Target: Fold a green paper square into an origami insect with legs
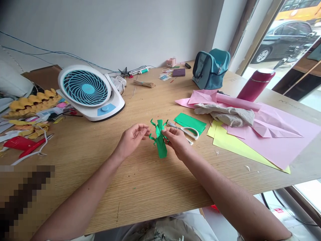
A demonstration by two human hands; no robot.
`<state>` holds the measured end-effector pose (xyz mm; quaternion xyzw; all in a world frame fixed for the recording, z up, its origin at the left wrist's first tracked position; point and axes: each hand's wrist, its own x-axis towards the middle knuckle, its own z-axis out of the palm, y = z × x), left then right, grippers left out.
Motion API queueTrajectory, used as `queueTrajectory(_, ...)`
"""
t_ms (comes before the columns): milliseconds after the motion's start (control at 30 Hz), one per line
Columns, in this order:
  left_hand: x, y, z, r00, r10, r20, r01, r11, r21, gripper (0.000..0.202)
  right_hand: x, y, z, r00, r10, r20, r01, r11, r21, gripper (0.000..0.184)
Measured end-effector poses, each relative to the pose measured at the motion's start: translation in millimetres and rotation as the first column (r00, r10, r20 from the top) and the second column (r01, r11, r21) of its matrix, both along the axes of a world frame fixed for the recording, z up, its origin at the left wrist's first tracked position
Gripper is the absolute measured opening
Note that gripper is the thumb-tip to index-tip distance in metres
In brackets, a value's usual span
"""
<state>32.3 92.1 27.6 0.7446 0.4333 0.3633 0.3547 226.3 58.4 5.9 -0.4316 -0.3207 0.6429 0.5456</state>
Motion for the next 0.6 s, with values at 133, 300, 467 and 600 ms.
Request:
queueTrajectory(133, 9, -6, -6.7, 0.978, -0.090, 0.186, 0.169, 0.868, -0.466, 0.049, -3, -2, 4.9, 0.998, -0.063, 0.013, 0.062, 0.997, 0.040, 0.043)
queueTrajectory(300, 19, -12, -12.3, 0.947, 0.049, 0.317, 0.139, 0.829, -0.542, 0.042, -4, -4, 4.3, 0.993, -0.053, 0.106, 0.045, 0.996, 0.076, 0.041)
queueTrajectory(467, 20, -11, -11.4, 0.901, 0.115, 0.418, 0.183, 0.774, -0.607, 0.038, -5, -3, 0.8, 0.984, -0.022, 0.177, 0.003, 0.994, 0.106, 0.038)
queueTrajectory(600, 21, -12, -11.7, 0.868, 0.141, 0.476, 0.234, 0.731, -0.642, 0.026, -7, -1, -3.0, 0.989, -0.029, 0.146, 0.011, 0.993, 0.122, 0.040)
